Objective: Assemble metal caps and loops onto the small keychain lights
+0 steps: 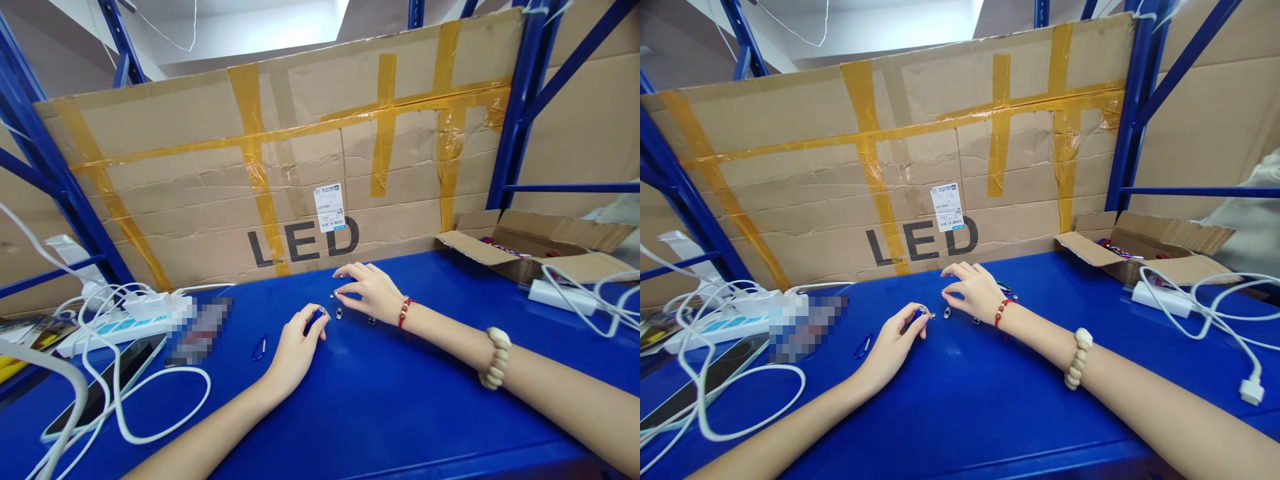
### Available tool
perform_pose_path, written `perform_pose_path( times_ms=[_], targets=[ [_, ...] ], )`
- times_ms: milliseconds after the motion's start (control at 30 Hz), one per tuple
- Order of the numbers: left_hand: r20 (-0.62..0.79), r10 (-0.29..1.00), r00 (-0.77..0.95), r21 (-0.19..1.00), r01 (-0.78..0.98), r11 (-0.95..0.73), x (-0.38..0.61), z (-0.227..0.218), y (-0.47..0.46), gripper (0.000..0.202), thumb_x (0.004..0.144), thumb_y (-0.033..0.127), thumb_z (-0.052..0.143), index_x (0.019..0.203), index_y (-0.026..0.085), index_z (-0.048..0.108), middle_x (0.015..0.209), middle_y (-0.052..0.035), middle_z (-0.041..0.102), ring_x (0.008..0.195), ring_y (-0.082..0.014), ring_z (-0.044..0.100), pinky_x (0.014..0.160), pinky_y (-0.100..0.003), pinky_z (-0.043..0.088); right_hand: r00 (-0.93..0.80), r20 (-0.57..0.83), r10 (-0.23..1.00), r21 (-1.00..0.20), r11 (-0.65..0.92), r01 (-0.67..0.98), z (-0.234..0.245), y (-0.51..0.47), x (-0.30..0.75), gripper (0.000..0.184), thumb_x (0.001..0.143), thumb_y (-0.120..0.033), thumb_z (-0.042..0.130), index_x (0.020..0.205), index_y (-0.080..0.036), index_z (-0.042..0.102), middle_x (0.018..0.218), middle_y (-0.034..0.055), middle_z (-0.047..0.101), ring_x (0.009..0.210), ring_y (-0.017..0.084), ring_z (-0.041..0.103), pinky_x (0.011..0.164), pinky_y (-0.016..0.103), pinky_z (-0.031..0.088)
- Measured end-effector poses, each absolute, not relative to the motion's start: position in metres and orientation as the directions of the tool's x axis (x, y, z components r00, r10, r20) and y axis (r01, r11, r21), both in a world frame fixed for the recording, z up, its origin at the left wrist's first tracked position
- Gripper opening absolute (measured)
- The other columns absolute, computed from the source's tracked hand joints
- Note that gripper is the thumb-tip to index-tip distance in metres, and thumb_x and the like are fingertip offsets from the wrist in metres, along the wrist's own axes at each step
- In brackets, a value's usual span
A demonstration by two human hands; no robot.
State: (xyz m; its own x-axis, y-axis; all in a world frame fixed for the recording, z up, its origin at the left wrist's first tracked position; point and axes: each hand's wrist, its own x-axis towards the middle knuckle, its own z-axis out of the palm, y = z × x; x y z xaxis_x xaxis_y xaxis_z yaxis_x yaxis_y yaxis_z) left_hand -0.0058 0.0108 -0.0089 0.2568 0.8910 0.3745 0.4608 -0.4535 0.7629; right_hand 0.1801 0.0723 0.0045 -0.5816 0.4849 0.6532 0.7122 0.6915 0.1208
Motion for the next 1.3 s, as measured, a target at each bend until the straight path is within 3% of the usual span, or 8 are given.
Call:
perform_pose_path(
  times_ms=[133,233,467,733,867,1033,1300],
  targets=[
    [0.371,0.894,0.251,0.766,0.462,-0.447,-0.006,-0.011,0.012,0.019,0.085,0.032,0.041,0.083,0.018,0.052,0.063,0.0025,0.050,0.064,-0.0135,0.049,0.063,-0.022,0.034,-0.564,0.788,0.248,0.124,0.833,0.540,0.007,0.056,0.166,0.019,0.085,-0.030,0.051,0.083,-0.023,0.068,0.105,0.0040,0.058,0.088,0.014,0.053,0.072,0.028,0.037],
    [0.385,0.889,0.249,0.757,0.465,-0.458,-0.006,-0.011,0.012,0.019,0.085,0.032,0.041,0.079,0.018,0.052,0.063,0.0026,0.051,0.065,-0.0132,0.048,0.063,-0.022,0.034,-0.564,0.812,0.151,0.179,0.855,0.487,0.008,0.050,0.162,0.018,0.084,-0.028,0.051,0.086,-0.022,0.067,0.102,0.0051,0.060,0.085,0.013,0.054,0.070,0.027,0.038],
    [0.380,0.890,0.250,0.775,0.439,-0.454,-0.007,-0.011,0.011,0.020,0.086,0.031,0.040,0.081,0.017,0.052,0.062,0.0030,0.048,0.062,-0.0124,0.047,0.061,-0.022,0.033,-0.614,0.784,0.093,0.273,0.837,0.475,0.009,0.050,0.165,0.018,0.086,-0.026,0.049,0.085,-0.022,0.067,0.096,0.0050,0.060,0.082,0.014,0.052,0.068,0.028,0.038],
    [0.374,0.894,0.248,0.787,0.426,-0.447,-0.008,-0.012,0.012,0.021,0.088,0.030,0.036,0.076,0.017,0.047,0.061,0.0038,0.047,0.060,-0.0114,0.045,0.061,-0.022,0.033,-0.602,0.787,0.135,0.158,0.899,0.409,0.001,0.046,0.159,0.018,0.085,-0.024,0.049,0.093,-0.020,0.064,0.104,0.0068,0.057,0.087,0.014,0.053,0.077,0.031,0.042],
    [0.394,0.882,0.260,0.787,0.401,-0.470,-0.007,-0.012,0.011,0.024,0.088,0.034,0.037,0.073,0.017,0.046,0.061,0.0035,0.047,0.061,-0.0117,0.045,0.062,-0.022,0.034,-0.577,0.783,0.232,0.040,0.907,0.419,0.003,0.046,0.161,0.018,0.084,-0.030,0.051,0.089,-0.019,0.064,0.103,0.0067,0.056,0.087,0.015,0.053,0.077,0.030,0.042],
    [0.345,0.916,0.206,0.836,0.376,-0.399,-0.005,-0.010,0.009,0.028,0.087,0.040,0.035,0.078,0.017,0.048,0.056,0.0038,0.047,0.053,-0.0111,0.042,0.055,-0.022,0.032,-0.616,0.633,0.469,-0.044,0.816,0.577,0.001,0.058,0.172,0.032,0.086,-0.036,0.044,0.111,-0.019,0.055,0.108,0.0072,0.056,0.096,0.019,0.050,0.082,0.036,0.038],
    [0.312,0.935,0.167,0.865,0.358,-0.352,-0.005,-0.008,0.007,0.028,0.086,0.041,0.039,0.078,0.017,0.051,0.056,0.0034,0.047,0.050,-0.0100,0.039,0.049,-0.021,0.029,-0.561,0.423,0.712,-0.136,0.661,0.738,-0.018,0.088,0.185,0.042,0.088,-0.047,0.034,0.117,-0.026,0.056,0.124,0.0065,0.049,0.116,0.025,0.040,0.094,0.045,0.029]
  ],
)
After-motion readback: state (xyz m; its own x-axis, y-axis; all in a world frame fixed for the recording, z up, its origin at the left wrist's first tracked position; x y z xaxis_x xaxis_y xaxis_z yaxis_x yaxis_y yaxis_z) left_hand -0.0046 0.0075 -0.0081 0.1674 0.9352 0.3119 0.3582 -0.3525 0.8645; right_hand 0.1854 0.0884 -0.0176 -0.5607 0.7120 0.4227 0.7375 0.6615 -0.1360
